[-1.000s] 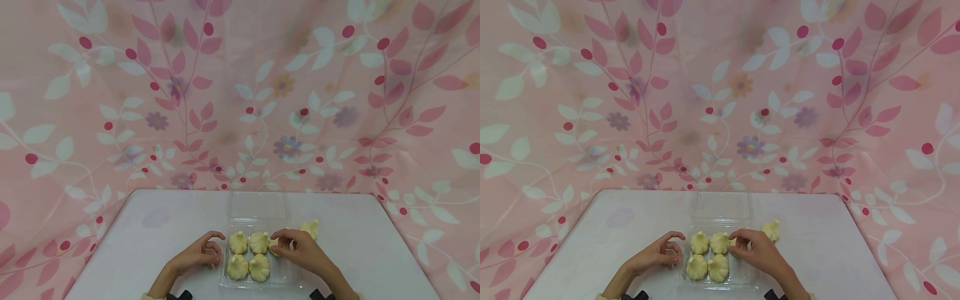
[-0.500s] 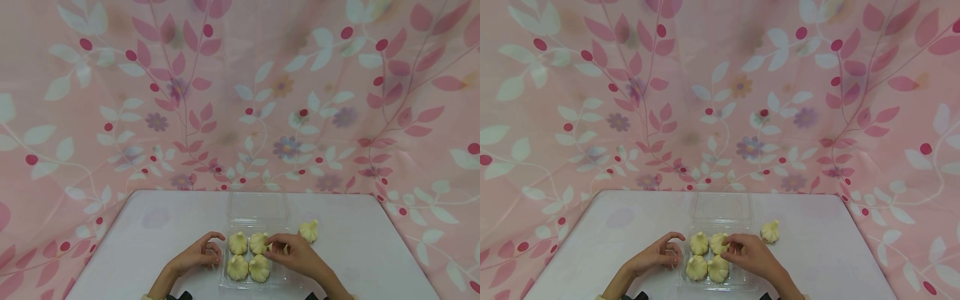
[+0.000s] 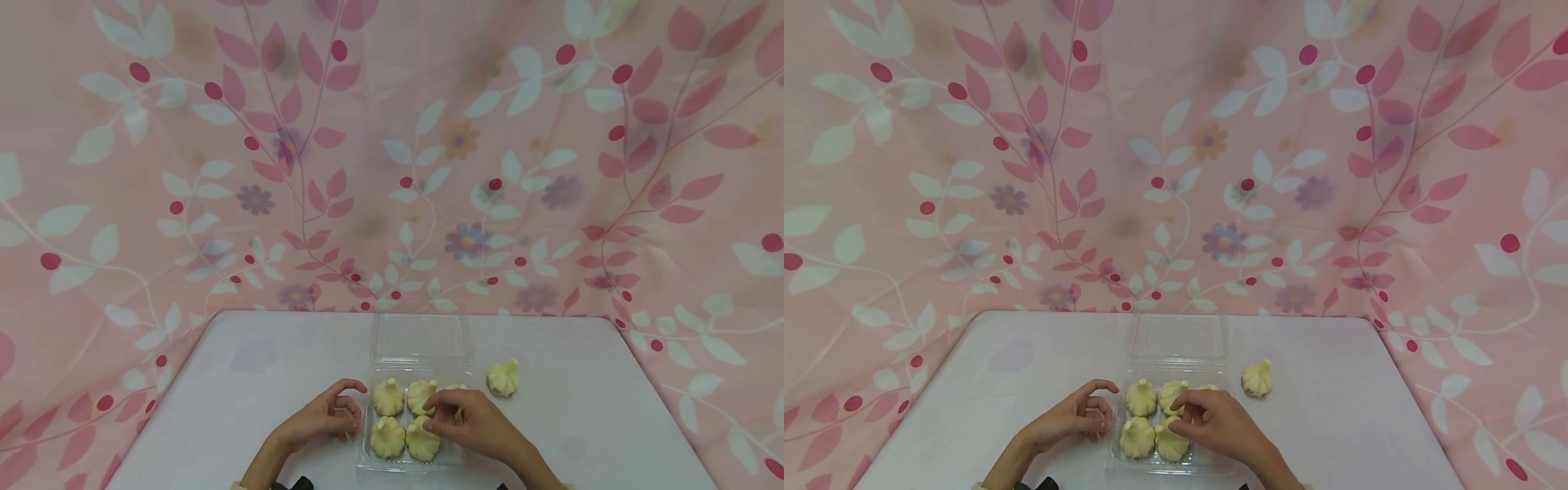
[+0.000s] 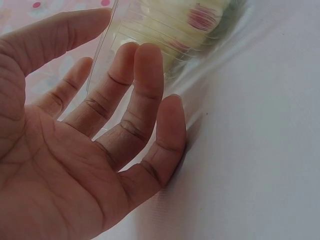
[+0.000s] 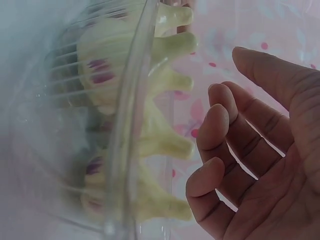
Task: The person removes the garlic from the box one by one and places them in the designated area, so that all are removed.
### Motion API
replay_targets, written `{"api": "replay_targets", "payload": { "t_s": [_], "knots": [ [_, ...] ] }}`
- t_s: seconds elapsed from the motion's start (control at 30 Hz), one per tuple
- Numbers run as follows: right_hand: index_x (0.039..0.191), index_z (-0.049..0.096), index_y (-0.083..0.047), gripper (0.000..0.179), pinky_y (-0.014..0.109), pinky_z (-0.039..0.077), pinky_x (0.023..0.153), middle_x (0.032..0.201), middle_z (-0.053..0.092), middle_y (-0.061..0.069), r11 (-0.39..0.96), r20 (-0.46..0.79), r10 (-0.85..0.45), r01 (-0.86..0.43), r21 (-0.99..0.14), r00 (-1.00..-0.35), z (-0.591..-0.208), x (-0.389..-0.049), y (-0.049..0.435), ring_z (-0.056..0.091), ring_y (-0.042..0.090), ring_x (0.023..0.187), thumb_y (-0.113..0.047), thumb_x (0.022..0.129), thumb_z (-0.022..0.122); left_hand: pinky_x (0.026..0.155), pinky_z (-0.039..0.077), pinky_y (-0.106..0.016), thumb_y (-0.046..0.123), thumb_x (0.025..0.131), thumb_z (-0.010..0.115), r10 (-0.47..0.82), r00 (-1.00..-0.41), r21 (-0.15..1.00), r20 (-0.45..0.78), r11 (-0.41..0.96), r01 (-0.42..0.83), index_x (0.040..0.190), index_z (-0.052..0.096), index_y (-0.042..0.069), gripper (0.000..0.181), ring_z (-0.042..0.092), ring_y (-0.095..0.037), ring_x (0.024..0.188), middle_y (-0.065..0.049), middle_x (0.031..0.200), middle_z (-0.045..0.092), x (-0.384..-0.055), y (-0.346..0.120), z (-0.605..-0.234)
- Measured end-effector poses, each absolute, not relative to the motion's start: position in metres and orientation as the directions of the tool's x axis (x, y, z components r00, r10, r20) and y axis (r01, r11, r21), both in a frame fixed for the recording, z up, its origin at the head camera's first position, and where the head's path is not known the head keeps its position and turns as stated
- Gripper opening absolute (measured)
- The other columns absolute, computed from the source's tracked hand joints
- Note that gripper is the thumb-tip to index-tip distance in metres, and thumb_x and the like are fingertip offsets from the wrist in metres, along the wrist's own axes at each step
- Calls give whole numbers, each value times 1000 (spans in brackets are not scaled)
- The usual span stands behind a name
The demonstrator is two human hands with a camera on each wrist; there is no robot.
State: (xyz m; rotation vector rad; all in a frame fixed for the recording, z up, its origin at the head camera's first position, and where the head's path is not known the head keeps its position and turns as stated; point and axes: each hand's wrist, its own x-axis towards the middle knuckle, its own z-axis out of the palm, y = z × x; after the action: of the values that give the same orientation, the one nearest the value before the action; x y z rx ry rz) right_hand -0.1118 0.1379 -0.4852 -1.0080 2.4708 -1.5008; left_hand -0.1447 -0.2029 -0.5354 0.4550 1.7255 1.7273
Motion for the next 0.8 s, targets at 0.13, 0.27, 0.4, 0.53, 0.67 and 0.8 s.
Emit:
{"api": "replay_targets", "payload": {
  "t_s": [0.13, 0.27, 0.4, 0.53, 0.67, 0.8],
  "knots": [
    [103, 69, -22, 16, 26, 51, 62, 80, 64, -12, 301, 268, -579, -507, -808, -770, -485, -111, 136, 59, 4, 70, -31, 91, 72, 68, 51, -32, 5, 94, 65, 659, -728, 978, -192, 66, -199, 144, 33, 3, 60, 63, -18, 82, -7, 98, 64, -145, -203, -536],
    [101, 70, -16, 18, 26, 51, 63, 79, 62, -13, 308, 270, -587, -519, -798, -763, -483, -110, 133, 58, 3, 70, -31, 91, 72, 68, 51, -32, 5, 93, 65, 661, -726, 978, -188, 59, -199, 145, 33, 2, 61, 63, -17, 82, -7, 99, 65, -145, -203, -536],
    [100, 71, -15, 17, 24, 50, 62, 77, 61, -14, 321, 278, -585, -533, -783, -762, -482, -108, 131, 56, 1, 69, -28, 90, 74, 67, 51, -32, 5, 93, 65, 666, -724, 979, -183, 55, -196, 145, 32, 2, 61, 63, -17, 81, -7, 98, 65, -146, -203, -536],
    [100, 71, -14, 16, 23, 50, 61, 76, 60, -13, 316, 293, -584, -545, -777, -757, -485, -107, 130, 56, 1, 68, -26, 89, 75, 68, 51, -32, 5, 93, 65, 666, -724, 979, -181, 56, -194, 144, 33, 2, 61, 63, -18, 81, -8, 98, 65, -146, -203, -537],
    [101, 71, -14, 18, 22, 49, 59, 76, 60, -14, 326, 281, -586, -538, -777, -761, -489, -107, 128, 56, 0, 67, -26, 89, 76, 69, 51, -32, 5, 93, 65, 662, -726, 979, -184, 58, -195, 144, 34, 3, 60, 63, -18, 81, -8, 98, 65, -146, -203, -537],
    [101, 72, -15, 19, 21, 48, 58, 75, 59, -16, 352, 245, -583, -513, -783, -774, -490, -106, 126, 54, 0, 65, -28, 88, 76, 69, 51, -32, 6, 93, 66, 664, -725, 979, -182, 57, -194, 144, 33, 2, 61, 63, -18, 81, -8, 98, 64, -145, -203, -537]
  ]
}}
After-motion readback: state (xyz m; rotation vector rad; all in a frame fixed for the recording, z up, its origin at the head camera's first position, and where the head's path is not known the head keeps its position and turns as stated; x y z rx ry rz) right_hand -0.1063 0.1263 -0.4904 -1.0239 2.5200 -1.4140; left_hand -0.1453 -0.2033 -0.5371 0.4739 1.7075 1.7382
